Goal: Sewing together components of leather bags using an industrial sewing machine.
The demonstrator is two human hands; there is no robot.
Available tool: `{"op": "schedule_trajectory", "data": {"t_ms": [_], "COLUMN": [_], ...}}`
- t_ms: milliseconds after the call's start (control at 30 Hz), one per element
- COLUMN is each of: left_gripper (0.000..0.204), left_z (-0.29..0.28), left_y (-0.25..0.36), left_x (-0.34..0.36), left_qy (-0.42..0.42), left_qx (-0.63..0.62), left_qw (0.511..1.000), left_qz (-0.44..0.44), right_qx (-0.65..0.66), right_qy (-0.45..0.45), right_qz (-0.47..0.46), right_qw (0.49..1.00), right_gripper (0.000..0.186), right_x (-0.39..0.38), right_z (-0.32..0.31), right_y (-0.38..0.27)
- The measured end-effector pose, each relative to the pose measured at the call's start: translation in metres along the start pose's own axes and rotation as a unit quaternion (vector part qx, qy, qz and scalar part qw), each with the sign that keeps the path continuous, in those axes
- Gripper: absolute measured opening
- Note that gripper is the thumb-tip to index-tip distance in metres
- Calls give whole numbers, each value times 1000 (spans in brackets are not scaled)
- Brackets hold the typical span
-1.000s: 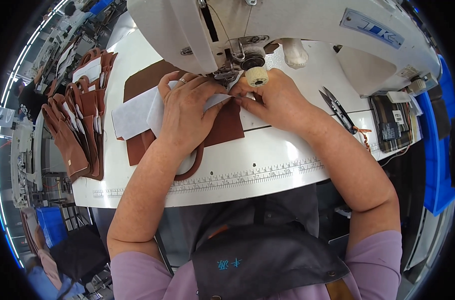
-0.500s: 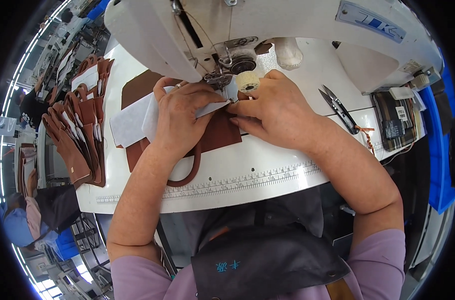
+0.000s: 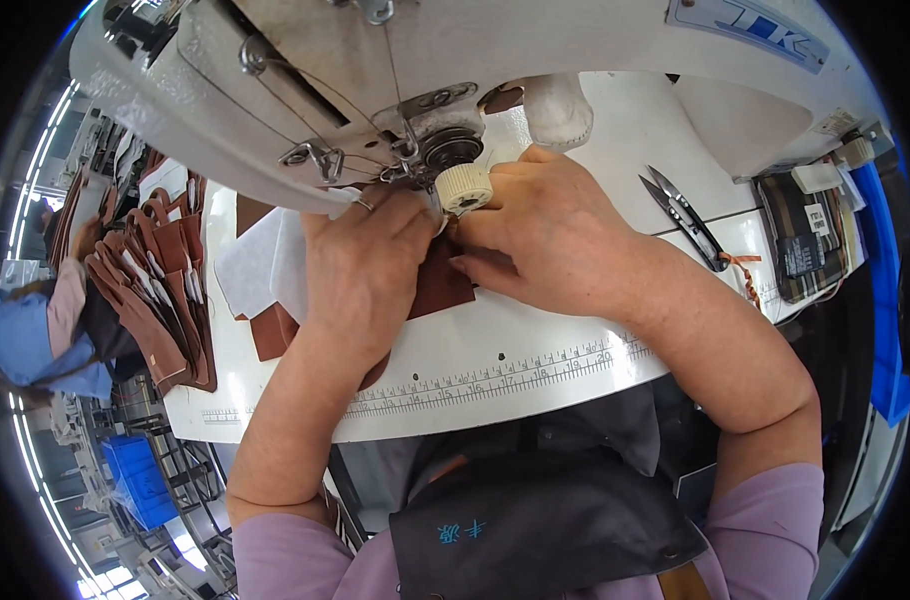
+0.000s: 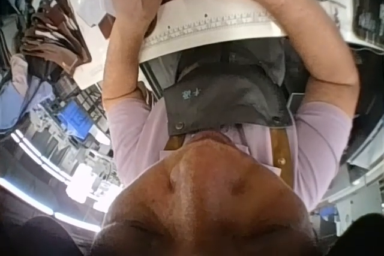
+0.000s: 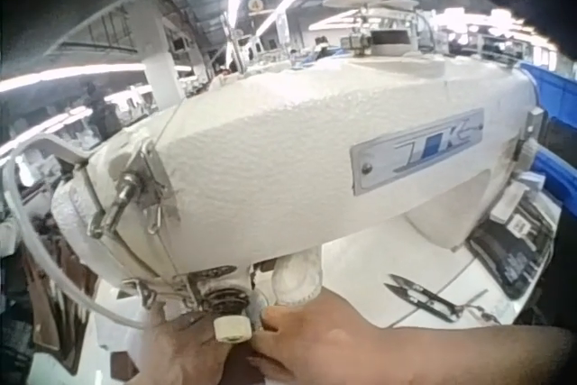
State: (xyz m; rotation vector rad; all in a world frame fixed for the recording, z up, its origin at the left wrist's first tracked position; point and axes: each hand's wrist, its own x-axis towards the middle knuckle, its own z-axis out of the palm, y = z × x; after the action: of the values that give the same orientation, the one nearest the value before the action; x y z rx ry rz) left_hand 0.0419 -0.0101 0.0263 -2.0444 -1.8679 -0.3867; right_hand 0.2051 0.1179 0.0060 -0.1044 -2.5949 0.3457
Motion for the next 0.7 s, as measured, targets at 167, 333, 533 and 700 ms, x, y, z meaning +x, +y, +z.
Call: {"op": "schedule_trajectory", "data": {"t_ms": [167, 333, 533, 700], "left_gripper": [21, 14, 11, 25], "left_z": [5, 3, 2, -5], "left_y": [0, -3, -3, -17], "left_x": [-4, -7, -6, -15], "left_qy": [22, 55, 54, -19], "left_qx": [48, 13, -69, -149], "left_qw": [998, 998, 993, 986], "left_qz": [30, -18, -74, -74], "right_qx": [4, 12, 5, -7], "right_qy": [53, 23, -7, -8], "right_qz": [41, 22, 28, 28], "right_qw": [998, 999, 1000, 1000], "right_gripper": [10, 11, 20, 26], "right_x": [4, 10, 6, 8], "right_z": [4, 2, -5, -7], "right_y": [2, 1, -2, -6]}}
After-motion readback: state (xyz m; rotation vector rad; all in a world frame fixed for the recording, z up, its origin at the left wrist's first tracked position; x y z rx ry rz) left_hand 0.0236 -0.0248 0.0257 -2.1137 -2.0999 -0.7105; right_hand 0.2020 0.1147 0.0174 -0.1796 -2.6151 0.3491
